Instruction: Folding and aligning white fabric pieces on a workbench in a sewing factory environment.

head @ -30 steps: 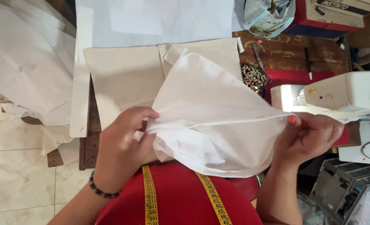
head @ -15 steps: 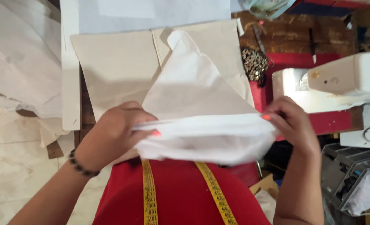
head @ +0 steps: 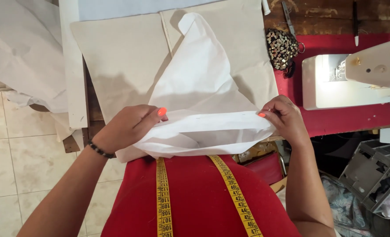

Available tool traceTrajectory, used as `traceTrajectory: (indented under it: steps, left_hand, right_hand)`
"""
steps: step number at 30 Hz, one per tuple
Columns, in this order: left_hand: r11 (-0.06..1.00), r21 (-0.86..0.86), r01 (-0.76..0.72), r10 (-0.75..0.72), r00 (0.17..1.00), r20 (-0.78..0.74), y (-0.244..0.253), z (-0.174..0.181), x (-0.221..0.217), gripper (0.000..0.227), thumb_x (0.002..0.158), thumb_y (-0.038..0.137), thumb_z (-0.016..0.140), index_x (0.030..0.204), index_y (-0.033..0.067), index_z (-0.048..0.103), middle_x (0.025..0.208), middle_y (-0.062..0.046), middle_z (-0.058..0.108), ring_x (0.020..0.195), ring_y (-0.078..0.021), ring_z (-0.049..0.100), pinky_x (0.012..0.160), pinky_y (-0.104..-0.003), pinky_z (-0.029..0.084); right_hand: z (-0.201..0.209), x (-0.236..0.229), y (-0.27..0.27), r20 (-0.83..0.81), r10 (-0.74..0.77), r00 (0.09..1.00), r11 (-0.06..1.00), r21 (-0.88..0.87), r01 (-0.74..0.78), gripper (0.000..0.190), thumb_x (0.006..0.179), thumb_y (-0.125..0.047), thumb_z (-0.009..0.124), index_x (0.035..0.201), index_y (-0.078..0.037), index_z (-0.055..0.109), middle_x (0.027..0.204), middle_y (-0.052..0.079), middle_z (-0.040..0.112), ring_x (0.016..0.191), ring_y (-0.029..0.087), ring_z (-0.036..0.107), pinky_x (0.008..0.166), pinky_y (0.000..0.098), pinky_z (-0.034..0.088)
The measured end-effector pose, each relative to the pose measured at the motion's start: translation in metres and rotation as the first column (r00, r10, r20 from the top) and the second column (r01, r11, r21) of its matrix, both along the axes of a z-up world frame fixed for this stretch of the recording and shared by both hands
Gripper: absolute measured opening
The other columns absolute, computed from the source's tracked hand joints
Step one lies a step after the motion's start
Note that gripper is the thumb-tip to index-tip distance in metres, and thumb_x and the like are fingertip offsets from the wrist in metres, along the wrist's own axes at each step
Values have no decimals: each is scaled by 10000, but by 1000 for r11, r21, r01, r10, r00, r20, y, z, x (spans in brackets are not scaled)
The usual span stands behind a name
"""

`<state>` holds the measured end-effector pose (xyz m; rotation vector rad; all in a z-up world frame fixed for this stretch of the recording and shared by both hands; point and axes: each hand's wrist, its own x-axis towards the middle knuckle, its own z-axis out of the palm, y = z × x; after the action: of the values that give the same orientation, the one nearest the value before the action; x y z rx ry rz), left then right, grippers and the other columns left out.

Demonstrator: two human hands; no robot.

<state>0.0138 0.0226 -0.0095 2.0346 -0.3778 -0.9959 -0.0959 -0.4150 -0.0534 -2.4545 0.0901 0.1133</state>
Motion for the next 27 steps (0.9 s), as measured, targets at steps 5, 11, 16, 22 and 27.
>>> traceTrajectory:
  steps: [5, 11, 16, 22, 27]
  left_hand:
    - [979, 50, 197, -202, 972, 122, -12, -10, -7, 389, 1011, 387, 492, 1152, 116, 733, 922, -159, 752, 899, -381, 728, 843, -451, 562]
    - [981, 79, 180, -196, 917, 347, -8, -20, -18, 244, 1006, 303, 563, 1103, 171, 744, 876, -67, 765, 892, -309, 736, 864, -400, 549]
    - [964, 194, 182, -262, 767, 586, 9, -65, -29, 241, 1043, 313, 535, 1104, 174, 723, 849, -63, 743, 880, -267, 721, 885, -384, 511]
    - [938, 284, 200, -343, 665, 663, 13, -80, -26, 261, 1028, 380, 528, 1136, 184, 663, 896, -48, 713, 962, -225, 693, 941, -382, 491]
    - [951, 247, 187, -303, 732, 610, -17, -39, -24, 334, 1063, 427, 463, 1087, 156, 655, 878, -96, 722, 895, -327, 717, 867, -473, 520]
  right_hand:
    - [-2, 2, -1, 1, -3, 1000, 1000, 7, 3, 137, 932, -252, 796, 934, -126, 745, 826, 67, 589, 814, 274, 653, 839, 392, 532]
    - [-13, -2, -7, 3, 20, 1000, 999, -43, -20, 144, 931, -269, 793, 927, -135, 741, 839, 61, 618, 829, 297, 673, 844, 409, 543]
    - [-21, -1, -1, -15, 43, 999, 998, -45, -44, 120, 922, -244, 791, 910, -134, 745, 848, 61, 634, 828, 316, 685, 841, 428, 549]
    - [-12, 3, 6, 18, 58, 998, 998, 7, -58, 136, 908, -262, 813, 896, -149, 739, 842, 36, 613, 814, 269, 674, 832, 388, 543]
    - [-6, 5, 11, 33, 77, 996, 996, 32, -78, 146, 905, -257, 810, 910, -129, 740, 840, 56, 618, 803, 297, 683, 817, 411, 550]
